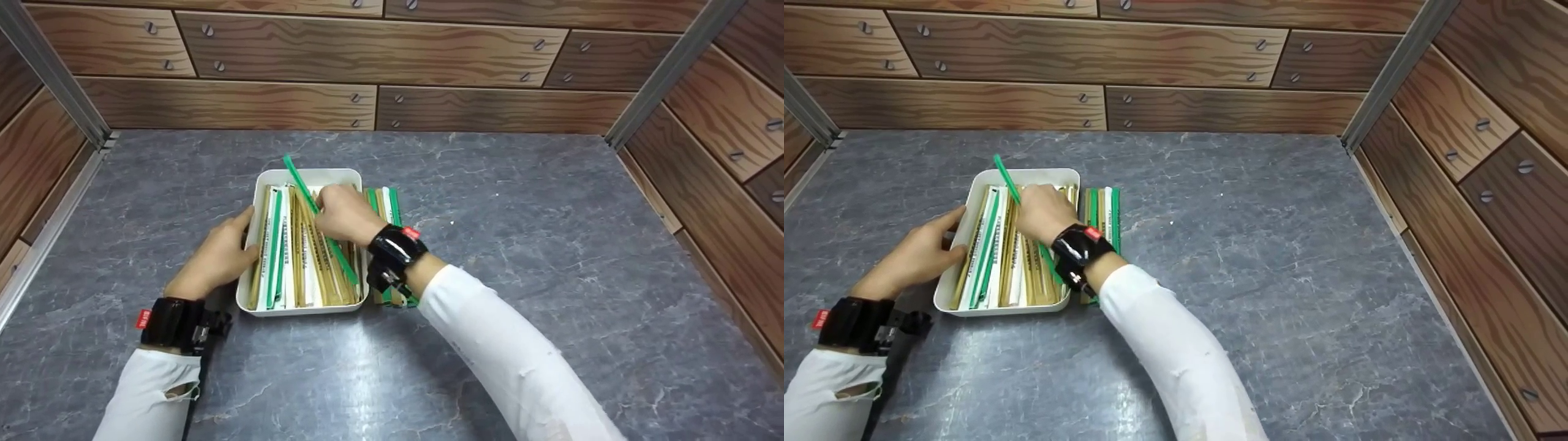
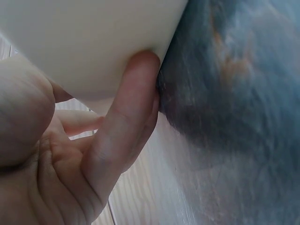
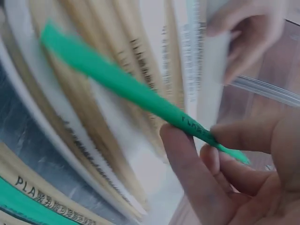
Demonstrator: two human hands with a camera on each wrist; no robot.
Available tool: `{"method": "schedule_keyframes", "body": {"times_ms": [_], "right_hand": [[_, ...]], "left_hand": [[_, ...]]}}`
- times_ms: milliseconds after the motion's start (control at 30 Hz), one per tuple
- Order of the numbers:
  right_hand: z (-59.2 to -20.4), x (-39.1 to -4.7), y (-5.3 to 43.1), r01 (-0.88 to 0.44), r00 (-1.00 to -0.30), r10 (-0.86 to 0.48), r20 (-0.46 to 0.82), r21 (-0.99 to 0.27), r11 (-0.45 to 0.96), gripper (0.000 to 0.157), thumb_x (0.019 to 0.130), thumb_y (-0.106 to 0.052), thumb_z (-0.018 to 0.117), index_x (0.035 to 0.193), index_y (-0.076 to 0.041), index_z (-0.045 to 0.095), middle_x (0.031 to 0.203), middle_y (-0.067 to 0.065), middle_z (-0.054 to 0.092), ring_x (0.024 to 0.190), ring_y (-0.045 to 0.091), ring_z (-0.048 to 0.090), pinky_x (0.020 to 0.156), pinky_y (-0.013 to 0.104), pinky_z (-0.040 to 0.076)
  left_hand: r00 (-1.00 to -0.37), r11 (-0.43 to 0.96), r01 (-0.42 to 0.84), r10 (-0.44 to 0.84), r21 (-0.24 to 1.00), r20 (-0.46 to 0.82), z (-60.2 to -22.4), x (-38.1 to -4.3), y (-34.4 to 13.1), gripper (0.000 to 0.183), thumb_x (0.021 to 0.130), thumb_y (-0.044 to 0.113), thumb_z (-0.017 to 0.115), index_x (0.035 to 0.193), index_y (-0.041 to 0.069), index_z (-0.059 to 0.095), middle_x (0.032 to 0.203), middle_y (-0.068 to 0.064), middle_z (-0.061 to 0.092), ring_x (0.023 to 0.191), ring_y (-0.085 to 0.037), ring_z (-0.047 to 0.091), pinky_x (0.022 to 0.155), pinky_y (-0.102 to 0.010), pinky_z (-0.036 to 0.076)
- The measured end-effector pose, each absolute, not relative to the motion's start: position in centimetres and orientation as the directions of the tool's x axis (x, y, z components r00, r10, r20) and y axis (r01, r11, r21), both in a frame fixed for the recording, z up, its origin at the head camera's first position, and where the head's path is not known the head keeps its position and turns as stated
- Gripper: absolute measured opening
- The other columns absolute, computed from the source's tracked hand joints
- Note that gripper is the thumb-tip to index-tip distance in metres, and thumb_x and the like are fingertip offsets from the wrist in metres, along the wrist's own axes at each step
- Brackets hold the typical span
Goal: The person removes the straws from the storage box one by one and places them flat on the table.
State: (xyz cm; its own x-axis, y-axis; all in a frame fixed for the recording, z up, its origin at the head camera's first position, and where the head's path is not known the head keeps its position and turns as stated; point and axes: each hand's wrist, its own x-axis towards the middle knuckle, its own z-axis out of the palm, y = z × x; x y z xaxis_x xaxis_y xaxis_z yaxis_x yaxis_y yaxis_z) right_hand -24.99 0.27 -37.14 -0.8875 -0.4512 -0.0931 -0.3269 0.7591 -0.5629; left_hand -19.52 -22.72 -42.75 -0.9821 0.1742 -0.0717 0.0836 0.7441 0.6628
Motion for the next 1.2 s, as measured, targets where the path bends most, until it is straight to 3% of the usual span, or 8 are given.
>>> {"method": "schedule_keyframes", "body": {"times_ms": [67,133,167,267,567,767,967,1200], "right_hand": [[-36.5,-24.7,0.9,-0.288,-0.889,-0.451,-0.083,-0.665,0.689,0.016,0.094,0.001,0.056,0.101,-0.001,0.07,0.077,0.001,0.058,0.053,0.01,0.047,0.049,0.021,0.045],[-35.8,-24.4,1.7,-0.243,-0.896,-0.44,-0.062,-0.762,0.6,0.029,0.098,-0.001,0.057,0.125,0.003,0.066,0.098,0.009,0.068,0.065,0.014,0.061,0.057,0.025,0.057],[-35.4,-24.2,2.2,-0.218,-0.9,-0.432,-0.056,-0.8,0.559,0.031,0.099,-0.002,0.057,0.129,0.004,0.064,0.103,0.011,0.068,0.069,0.017,0.063,0.06,0.027,0.059],[-34.4,-23.9,3.7,-0.176,-0.919,-0.393,-0.016,-0.877,0.447,0.028,0.098,0.0,0.06,0.126,0.005,0.064,0.108,0.015,0.067,0.08,0.022,0.067,0.069,0.032,0.063],[-34.1,-23.8,10.9,-0.086,-0.964,-0.264,0.02,-0.967,0.241,0.035,0.096,0.0,0.065,0.131,0.007,0.062,0.111,0.017,0.061,0.085,0.029,0.068,0.071,0.036,0.065],[-36.3,-23.9,14.6,0.023,-0.968,-0.235,-0.086,-0.966,0.256,0.035,0.098,-0.003,0.064,0.132,0.007,0.06,0.109,0.014,0.06,0.086,0.026,0.068,0.074,0.037,0.065],[-38.7,-24.2,16.6,0.143,-0.945,-0.227,-0.236,-0.921,0.363,0.041,0.101,-0.006,0.063,0.139,0.005,0.055,0.12,0.02,0.064,0.086,0.026,0.068,0.081,0.042,0.064],[-41.1,-24.7,17.1,0.219,-0.916,-0.208,-0.343,-0.861,0.459,0.043,0.099,-0.001,0.063,0.139,0.01,0.052,0.112,0.021,0.064,0.072,0.021,0.066,0.068,0.034,0.064]], "left_hand": [[-0.982,0.743,0.086,0.175,0.663,-0.069,-42.8,-19.5,-22.7,0.081,0.093,0.002,0.058,0.162,-0.009,0.016,0.152,-0.045,0.035,0.137,-0.055,0.043,0.117,-0.065,0.033],[-0.982,0.745,0.089,0.175,0.662,-0.064,-42.8,-19.5,-22.7,0.081,0.093,0.002,0.058,0.162,-0.009,0.016,0.151,-0.044,0.036,0.137,-0.055,0.043,0.117,-0.065,0.033],[-0.982,0.745,0.092,0.176,0.66,-0.062,-42.8,-19.5,-22.7,0.081,0.093,0.002,0.058,0.162,-0.009,0.016,0.151,-0.044,0.036,0.137,-0.055,0.043,0.117,-0.065,0.033],[-0.983,0.748,0.096,0.176,0.657,-0.058,-42.9,-19.5,-22.7,0.081,0.093,0.001,0.058,0.162,-0.009,0.017,0.151,-0.045,0.036,0.136,-0.055,0.044,0.117,-0.065,0.033],[-0.982,0.743,0.095,0.179,0.662,-0.06,-42.8,-19.5,-22.6,0.081,0.093,0.001,0.058,0.162,-0.009,0.016,0.152,-0.044,0.036,0.137,-0.054,0.043,0.117,-0.064,0.034],[-0.983,0.744,0.094,0.176,0.662,-0.057,-42.8,-19.5,-22.7,0.08,0.093,0.002,0.056,0.161,-0.01,0.016,0.154,-0.043,0.033,0.14,-0.053,0.04,0.119,-0.064,0.031],[-0.983,0.744,0.081,0.168,0.663,-0.069,-42.8,-19.5,-22.7,0.08,0.094,0.003,0.056,0.162,-0.008,0.016,0.154,-0.043,0.033,0.139,-0.054,0.04,0.118,-0.064,0.031],[-0.984,0.743,0.091,0.171,0.663,-0.057,-42.7,-19.5,-22.6,0.08,0.094,0.003,0.057,0.162,-0.009,0.017,0.152,-0.044,0.035,0.137,-0.054,0.043,0.118,-0.064,0.032]]}}
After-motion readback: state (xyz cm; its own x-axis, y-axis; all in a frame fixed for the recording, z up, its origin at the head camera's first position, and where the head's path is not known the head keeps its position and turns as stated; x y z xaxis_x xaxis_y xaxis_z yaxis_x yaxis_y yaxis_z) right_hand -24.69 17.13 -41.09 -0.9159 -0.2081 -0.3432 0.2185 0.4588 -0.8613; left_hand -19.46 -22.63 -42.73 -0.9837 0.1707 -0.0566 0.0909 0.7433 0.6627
